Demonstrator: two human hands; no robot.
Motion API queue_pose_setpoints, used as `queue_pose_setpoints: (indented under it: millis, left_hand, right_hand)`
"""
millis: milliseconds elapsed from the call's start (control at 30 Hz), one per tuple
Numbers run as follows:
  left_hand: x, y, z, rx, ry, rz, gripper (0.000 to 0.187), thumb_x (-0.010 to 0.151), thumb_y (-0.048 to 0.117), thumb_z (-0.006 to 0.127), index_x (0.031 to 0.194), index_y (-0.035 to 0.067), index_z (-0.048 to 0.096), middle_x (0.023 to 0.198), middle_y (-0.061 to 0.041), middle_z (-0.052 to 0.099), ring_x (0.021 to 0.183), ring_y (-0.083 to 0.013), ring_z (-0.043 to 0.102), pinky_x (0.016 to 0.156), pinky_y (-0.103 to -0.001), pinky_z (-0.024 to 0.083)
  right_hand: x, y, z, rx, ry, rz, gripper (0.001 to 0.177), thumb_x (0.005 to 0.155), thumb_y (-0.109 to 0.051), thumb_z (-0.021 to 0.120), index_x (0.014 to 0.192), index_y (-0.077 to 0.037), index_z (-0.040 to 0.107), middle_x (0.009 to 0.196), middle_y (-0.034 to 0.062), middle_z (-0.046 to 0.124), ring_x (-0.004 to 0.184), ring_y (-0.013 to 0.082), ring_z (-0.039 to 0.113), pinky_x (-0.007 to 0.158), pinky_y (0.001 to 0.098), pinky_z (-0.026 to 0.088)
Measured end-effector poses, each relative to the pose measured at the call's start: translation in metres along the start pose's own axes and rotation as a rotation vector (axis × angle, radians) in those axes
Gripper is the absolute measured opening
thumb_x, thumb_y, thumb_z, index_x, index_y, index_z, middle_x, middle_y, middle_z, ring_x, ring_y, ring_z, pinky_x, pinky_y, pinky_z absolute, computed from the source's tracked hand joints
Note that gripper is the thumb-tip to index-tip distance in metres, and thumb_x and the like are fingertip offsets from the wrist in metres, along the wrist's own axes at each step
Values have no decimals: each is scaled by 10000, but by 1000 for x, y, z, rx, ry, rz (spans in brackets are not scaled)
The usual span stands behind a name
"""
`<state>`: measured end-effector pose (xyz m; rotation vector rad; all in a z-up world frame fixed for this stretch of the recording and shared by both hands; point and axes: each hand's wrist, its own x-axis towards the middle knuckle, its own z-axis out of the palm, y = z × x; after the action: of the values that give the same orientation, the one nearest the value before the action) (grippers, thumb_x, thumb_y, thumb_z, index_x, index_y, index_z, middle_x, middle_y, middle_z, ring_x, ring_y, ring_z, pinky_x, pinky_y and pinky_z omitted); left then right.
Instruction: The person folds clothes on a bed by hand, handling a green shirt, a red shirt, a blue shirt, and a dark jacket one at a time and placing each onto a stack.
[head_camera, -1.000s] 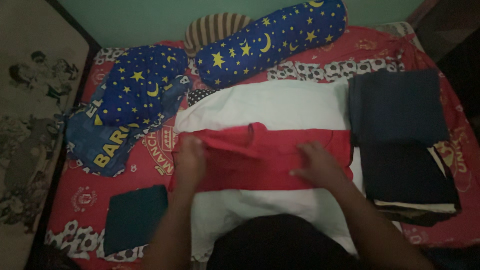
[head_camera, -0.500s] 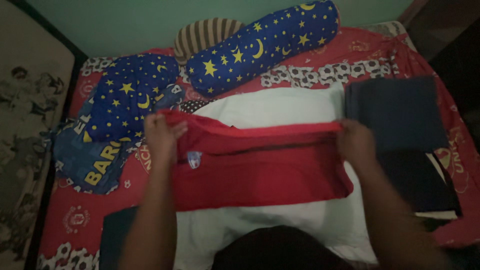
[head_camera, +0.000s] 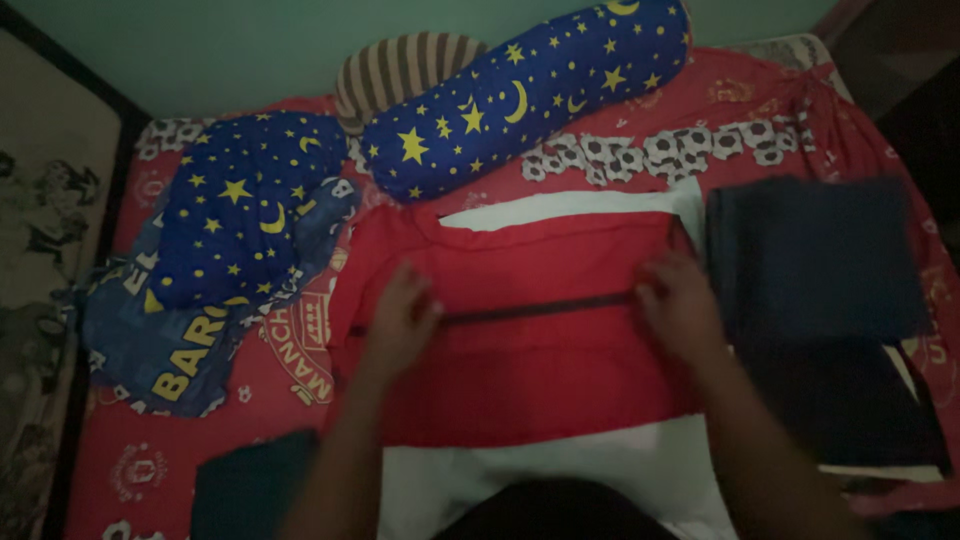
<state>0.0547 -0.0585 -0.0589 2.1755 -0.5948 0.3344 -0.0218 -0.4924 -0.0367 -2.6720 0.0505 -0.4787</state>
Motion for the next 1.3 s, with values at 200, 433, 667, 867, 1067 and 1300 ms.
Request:
queue_pose_setpoints:
  millis: [200,433,667,867,1067,1300]
  left_hand:
    - [-77,62,-10,136,-185,-167,613,684,367,900,1172,66,684,1406,-226,513,1316,-409,478,1084,-526,415]
    - [-102,50,-1,378,11,-140,683,728,321,854,1280,21,584,1405,-335,445,1276,-505,461,1077,-567,384]
    - [-123,60,-5,335,-44,-324,556,848,298,765,1254,-13,549,1297,-327,509,1180,-498,549,1009,-523,471]
    - [-142,62,-7,246,-3,-232,382,909,234,690,1193,1,583,1146,-264,607,1013,-466,623,872,-523,506]
    - [-143,72,-23,272,-33,-75,161,803,115,701,914,55,601,1024,-227,600,962,-443,606,830,-515,503]
    - [-211,74,-34,7,-193,-365,180,830,137,693,933,79,558,970,-176,615,918,-352,632,877,-429,546]
  right_hand:
    - [-57,-38,-32,-89,-427,35,593,692,-408,869,1197,-138,713,1307,152,617,1203,353,567,1038,494,441]
    - [-77,-29,-38,-29,-421,-58,572,688,-373,835,1195,-167,668,1268,94,575,1231,340,590,1039,438,508]
    - [-106,-47,-46,-123,-417,183,569,781,-233,800,1313,-168,609,1363,166,515,1204,366,592,977,452,530]
    - [-138,-39,-46,98,-300,164,429,824,-118,724,1242,-89,629,1206,162,657,1143,340,639,977,454,520]
    - [-163,-28,-54,-40,-414,-42,79,872,-80,668,948,-82,689,1050,116,696,1075,269,674,954,384,547]
    - [-195,-69,-92,246,-625,181,219,844,-247,774,964,-75,714,931,100,735,894,231,720,824,373,563]
